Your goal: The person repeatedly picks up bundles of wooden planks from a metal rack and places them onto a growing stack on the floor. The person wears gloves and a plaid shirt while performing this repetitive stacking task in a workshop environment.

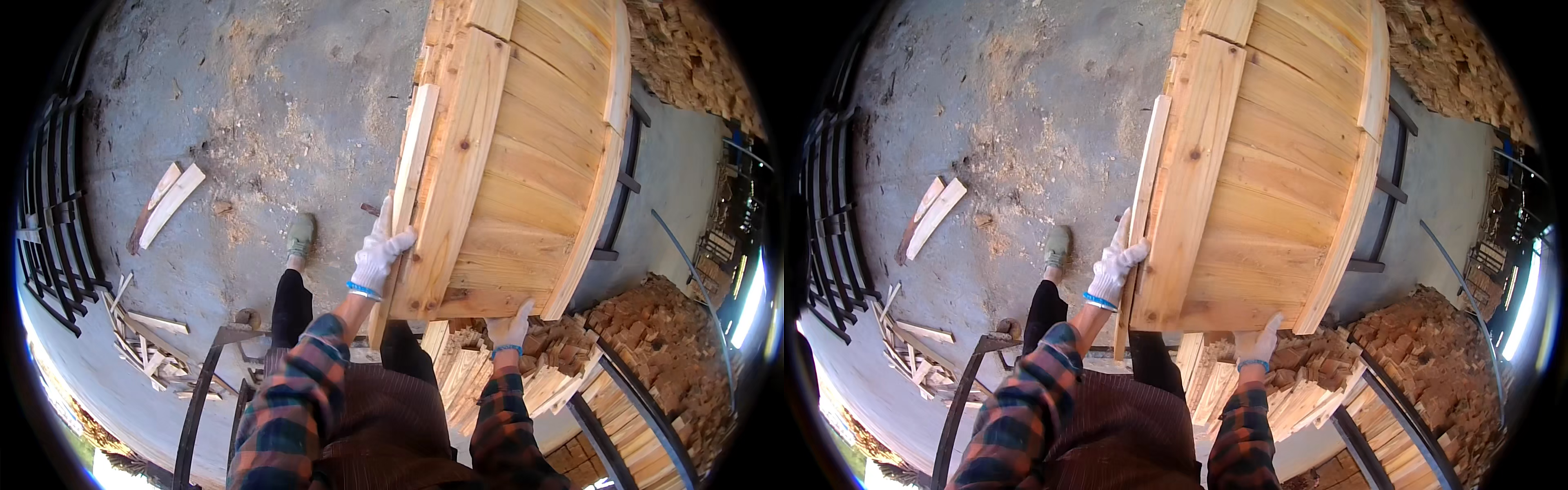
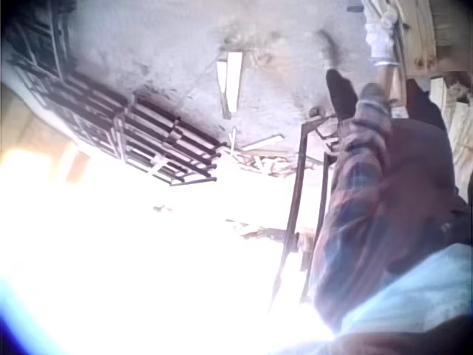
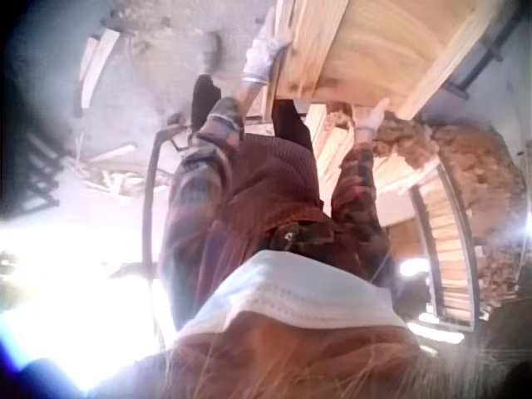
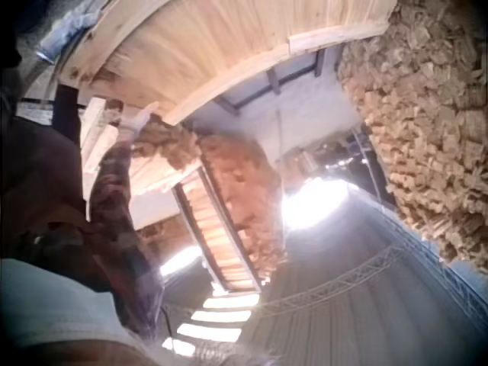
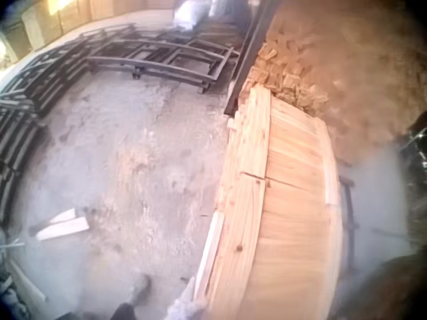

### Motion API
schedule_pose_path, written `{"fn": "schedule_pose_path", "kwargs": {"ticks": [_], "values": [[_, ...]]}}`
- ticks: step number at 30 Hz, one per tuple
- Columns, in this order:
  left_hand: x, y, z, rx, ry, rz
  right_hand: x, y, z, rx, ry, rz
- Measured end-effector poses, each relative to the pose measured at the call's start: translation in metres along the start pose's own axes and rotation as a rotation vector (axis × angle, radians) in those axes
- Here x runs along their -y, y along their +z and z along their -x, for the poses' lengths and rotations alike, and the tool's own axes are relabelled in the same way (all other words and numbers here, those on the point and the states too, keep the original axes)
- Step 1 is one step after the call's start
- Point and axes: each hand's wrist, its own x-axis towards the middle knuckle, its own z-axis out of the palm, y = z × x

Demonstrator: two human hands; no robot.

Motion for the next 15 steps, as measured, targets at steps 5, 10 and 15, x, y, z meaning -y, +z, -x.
{"fn": "schedule_pose_path", "kwargs": {"ticks": [5,10,15], "values": [[0.01,-0.01,-0.036,-0.005,0.176,0.095,-0.018,0.022,-0.039,0.006,-0.122,-0.036],[0.007,-0.046,-0.037,0.057,0.112,0.329,-0.008,0.004,-0.032,-0.066,-0.112,0.03],[-0.002,-0.079,-0.045,0.027,0.133,0.303,-0.013,0.006,-0.03,-0.064,-0.115,0.016]]}}
